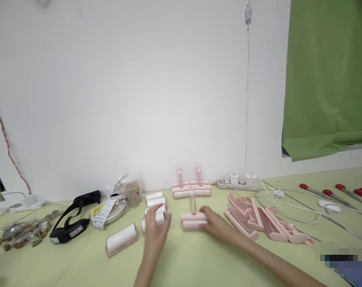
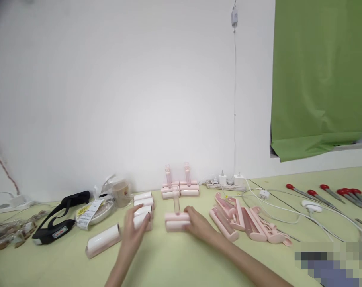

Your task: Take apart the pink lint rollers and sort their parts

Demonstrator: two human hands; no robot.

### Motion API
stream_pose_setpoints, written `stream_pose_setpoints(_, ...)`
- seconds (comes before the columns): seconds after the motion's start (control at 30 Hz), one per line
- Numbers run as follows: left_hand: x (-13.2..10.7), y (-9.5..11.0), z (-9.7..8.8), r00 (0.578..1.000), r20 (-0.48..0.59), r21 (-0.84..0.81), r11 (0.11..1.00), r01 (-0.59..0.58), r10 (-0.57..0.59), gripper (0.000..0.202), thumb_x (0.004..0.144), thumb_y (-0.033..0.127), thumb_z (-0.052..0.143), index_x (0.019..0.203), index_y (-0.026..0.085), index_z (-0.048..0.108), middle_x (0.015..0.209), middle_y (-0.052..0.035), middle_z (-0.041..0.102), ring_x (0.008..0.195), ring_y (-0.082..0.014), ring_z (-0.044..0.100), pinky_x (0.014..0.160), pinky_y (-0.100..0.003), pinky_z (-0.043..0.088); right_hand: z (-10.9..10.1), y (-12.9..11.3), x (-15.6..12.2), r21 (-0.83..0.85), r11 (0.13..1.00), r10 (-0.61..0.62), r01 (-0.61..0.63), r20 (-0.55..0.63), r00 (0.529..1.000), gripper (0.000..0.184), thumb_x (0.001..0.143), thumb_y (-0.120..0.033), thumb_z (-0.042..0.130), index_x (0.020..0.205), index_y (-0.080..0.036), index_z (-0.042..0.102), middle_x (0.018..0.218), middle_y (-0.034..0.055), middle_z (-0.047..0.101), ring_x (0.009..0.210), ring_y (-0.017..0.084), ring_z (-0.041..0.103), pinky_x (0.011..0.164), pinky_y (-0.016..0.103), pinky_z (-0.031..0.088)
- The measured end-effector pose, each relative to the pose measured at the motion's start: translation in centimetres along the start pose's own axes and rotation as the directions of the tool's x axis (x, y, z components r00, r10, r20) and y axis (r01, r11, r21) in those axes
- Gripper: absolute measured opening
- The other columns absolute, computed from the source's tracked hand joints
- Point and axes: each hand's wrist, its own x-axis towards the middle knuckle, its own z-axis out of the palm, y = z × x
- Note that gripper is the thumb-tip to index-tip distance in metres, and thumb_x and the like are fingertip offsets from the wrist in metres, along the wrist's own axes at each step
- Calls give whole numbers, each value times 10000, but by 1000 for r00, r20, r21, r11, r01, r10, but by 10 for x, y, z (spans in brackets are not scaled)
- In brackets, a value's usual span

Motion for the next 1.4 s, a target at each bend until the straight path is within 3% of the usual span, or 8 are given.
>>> stream_pose_setpoints(0.2,-3,-101,-95,862,-417,366,815,448,-287,792,502,525,578,1138,122,334,1172,-199,416,1130,-391,349,927,-522,267,29,-3,87,1,998,57,-58,-159,986,474,710,-200,469,1162,-128,343,1167,164,359,992,292,483,738,370,405)
stream_pose_setpoints(0.37,-17,-134,-107,891,-194,-21,910,414,-410,869,380,484,678,1091,159,299,1150,-159,432,1047,-323,471,860,-414,397,35,-9,64,4,1000,-1,2,-265,964,530,758,-229,423,1237,-135,217,1247,154,258,1167,272,308,920,382,310)
stream_pose_setpoints(0.63,-21,-47,-115,854,-82,18,856,516,-513,771,376,555,687,991,147,463,834,-47,533,703,-252,587,653,-374,465,20,-23,-55,559,827,-80,62,8,997,318,782,-386,448,1066,-247,413,1105,53,418,863,147,514,781,288,432)
stream_pose_setpoints(0.77,-11,25,-61,826,228,-43,842,537,-515,649,547,534,623,1044,161,436,799,-49,575,653,-185,587,600,-304,476,0,-24,-76,906,323,45,-275,276,960,476,749,-562,424,1087,-227,436,1165,87,449,998,195,497,784,333,435)
stream_pose_setpoints(0.9,1,69,15,594,648,55,808,587,-476,526,590,495,610,982,163,494,780,-50,574,616,-174,580,480,-275,481,-12,-12,-79,784,-240,-111,-572,564,818,669,704,-684,325,1049,-134,486,1002,119,569,849,195,580,719,322,461)
stream_pose_setpoints(1.17,35,98,92,113,867,356,761,542,-486,360,486,413,713,618,90,624,515,-125,594,366,-210,537,254,-236,319,-9,8,-81,702,-460,-144,-544,546,826,543,769,-494,429,1088,-58,481,937,144,603,856,203,593,638,248,496)
stream_pose_setpoints(1.27,39,101,83,163,885,291,791,539,-437,394,549,480,654,658,103,626,549,-101,598,391,-183,534,296,-233,342,-12,13,-81,635,-532,-154,-560,578,801,516,762,-477,445,1058,-56,485,894,150,604,808,200,601,543,228,504)
stream_pose_setpoints(1.4,23,78,54,529,800,-33,860,510,-283,392,702,536,475,839,185,584,836,-35,607,728,-149,558,565,-211,436,-18,20,-80,550,-644,-124,-532,611,782,453,728,-461,516,993,-93,501,834,110,594,711,154,597,507,202,505)
